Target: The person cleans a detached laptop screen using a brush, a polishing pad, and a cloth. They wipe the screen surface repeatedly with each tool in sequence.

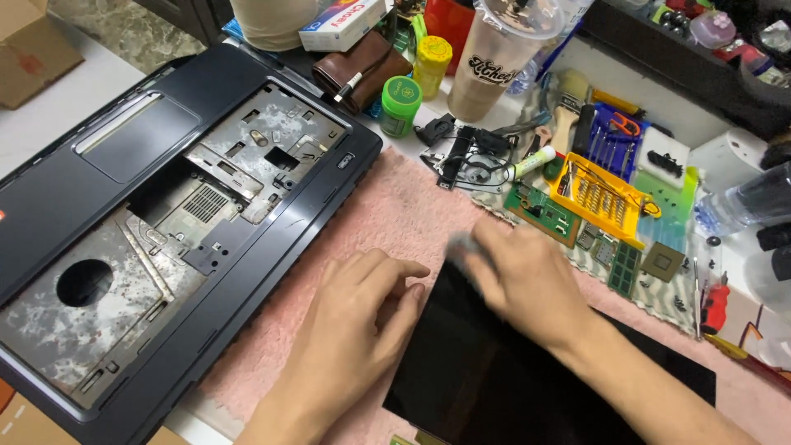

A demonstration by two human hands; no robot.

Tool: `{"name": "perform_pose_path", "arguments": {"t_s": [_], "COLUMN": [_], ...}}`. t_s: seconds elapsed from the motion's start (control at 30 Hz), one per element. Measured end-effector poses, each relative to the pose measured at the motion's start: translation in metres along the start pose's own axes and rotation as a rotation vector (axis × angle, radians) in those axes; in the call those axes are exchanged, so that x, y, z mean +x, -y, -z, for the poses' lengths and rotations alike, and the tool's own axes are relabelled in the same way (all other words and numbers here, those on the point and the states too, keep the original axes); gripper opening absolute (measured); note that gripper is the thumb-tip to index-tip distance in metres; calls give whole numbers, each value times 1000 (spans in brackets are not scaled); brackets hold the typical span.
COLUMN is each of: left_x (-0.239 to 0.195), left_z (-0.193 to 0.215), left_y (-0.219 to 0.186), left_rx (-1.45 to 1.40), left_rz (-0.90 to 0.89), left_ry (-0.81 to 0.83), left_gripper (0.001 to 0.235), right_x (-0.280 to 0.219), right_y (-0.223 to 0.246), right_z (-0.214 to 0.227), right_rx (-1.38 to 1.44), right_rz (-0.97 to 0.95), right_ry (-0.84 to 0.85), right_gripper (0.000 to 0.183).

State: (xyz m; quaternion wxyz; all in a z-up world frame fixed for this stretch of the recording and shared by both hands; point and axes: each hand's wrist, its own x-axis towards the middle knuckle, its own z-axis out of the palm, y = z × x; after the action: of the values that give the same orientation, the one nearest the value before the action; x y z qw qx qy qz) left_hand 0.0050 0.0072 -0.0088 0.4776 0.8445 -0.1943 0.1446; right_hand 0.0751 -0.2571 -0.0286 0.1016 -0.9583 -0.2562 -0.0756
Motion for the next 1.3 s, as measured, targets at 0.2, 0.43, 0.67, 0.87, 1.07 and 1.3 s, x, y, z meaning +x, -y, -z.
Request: {"name": "perform_pose_path", "arguments": {"t_s": [0.2,0.43,0.67,0.87,1.07,1.3], "left_x": [-1,-2,-1,2,-3,-7], "left_z": [1,-2,-1,-1,-5,-7], "left_y": [-3,-2,-4,-2,6,5], "left_rx": [18,10,6,-17,59,223], "left_rz": [56,57,84,15,-16,3], "left_ry": [43,43,41,-14,-5,9], "left_gripper": [18,26,32,32,30,25], "right_x": [12,7,3,-11,-7,-3], "right_y": [-4,-3,7,25,28,11], "right_z": [1,1,5,3,4,5], "right_rx": [-31,-31,52,27,11,-19], "right_rz": [8,36,81,62,-28,-75], "right_ry": [-90,-51,-70,-65,-98,-156], "right_gripper": [29,17,20,18,16,28]}}
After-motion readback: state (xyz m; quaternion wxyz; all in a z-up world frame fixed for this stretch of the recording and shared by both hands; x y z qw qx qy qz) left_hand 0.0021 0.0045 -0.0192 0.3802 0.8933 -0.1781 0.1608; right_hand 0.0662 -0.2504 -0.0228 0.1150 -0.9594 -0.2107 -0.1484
